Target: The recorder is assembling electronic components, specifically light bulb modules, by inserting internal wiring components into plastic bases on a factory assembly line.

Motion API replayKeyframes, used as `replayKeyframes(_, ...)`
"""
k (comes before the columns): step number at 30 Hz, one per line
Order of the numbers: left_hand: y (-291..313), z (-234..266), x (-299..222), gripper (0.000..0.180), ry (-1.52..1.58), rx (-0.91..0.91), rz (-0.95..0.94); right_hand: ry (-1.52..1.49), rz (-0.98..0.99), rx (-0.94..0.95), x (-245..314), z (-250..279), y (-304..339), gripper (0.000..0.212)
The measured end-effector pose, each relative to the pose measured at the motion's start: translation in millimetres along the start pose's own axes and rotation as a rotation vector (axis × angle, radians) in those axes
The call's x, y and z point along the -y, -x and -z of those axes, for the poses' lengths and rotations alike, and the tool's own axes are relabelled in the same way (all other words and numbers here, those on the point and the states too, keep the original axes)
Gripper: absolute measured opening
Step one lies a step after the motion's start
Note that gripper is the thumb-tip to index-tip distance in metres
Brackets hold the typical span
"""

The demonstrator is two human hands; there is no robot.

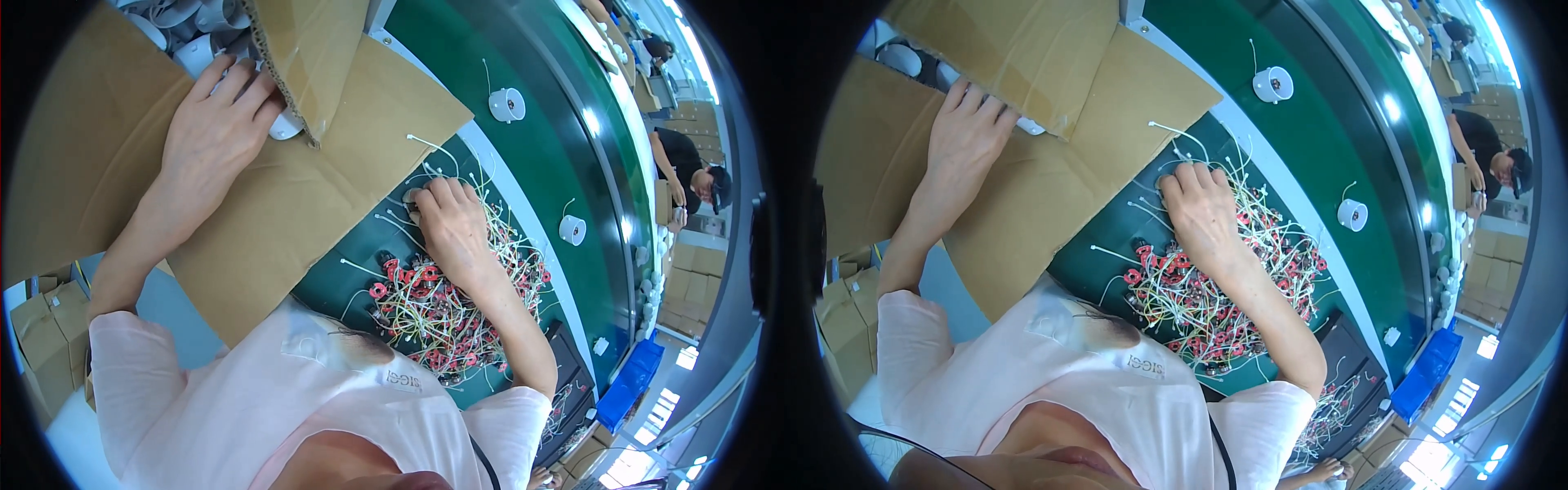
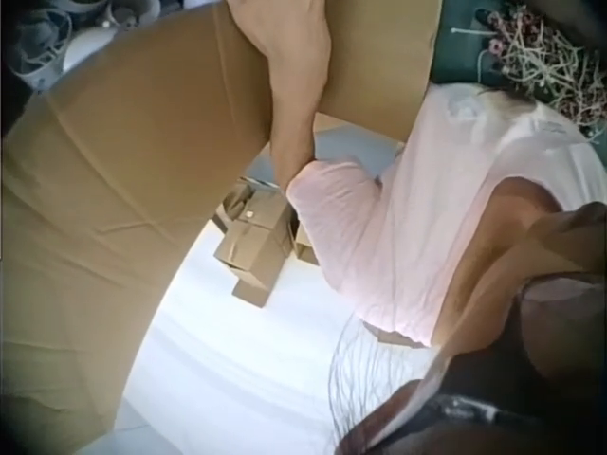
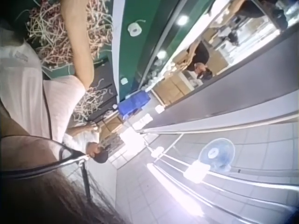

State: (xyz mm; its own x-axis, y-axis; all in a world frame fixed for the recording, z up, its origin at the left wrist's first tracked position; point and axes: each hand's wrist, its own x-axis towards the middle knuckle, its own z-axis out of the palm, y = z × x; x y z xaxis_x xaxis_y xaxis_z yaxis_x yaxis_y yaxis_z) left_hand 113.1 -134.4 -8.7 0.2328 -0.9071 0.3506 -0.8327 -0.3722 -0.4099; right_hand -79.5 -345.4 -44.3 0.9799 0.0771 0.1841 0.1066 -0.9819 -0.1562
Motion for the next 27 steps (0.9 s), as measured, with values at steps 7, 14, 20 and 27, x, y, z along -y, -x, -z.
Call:
replayKeyframes(7, -3, -2, -3, 0.011, 0.059, -0.075, 0.018, -0.066, -0.055, -0.084, -2, 7, 10, 0.019)
replayKeyframes(14, 51, 31, -21, 0.022, 0.641, 0.000, 0.090, -0.622, -0.422, -0.260, 23, 49, 16, 0.023)
replayKeyframes(20, 63, 13, 19, 0.042, 1.552, 0.191, 0.288, -1.735, -0.495, -0.144, 73, 78, -21, 0.035)
replayKeyframes(27, 47, -7, 3, 0.057, 1.778, 0.082, 0.163, -2.062, -0.479, -0.122, 93, 59, -27, 0.039)
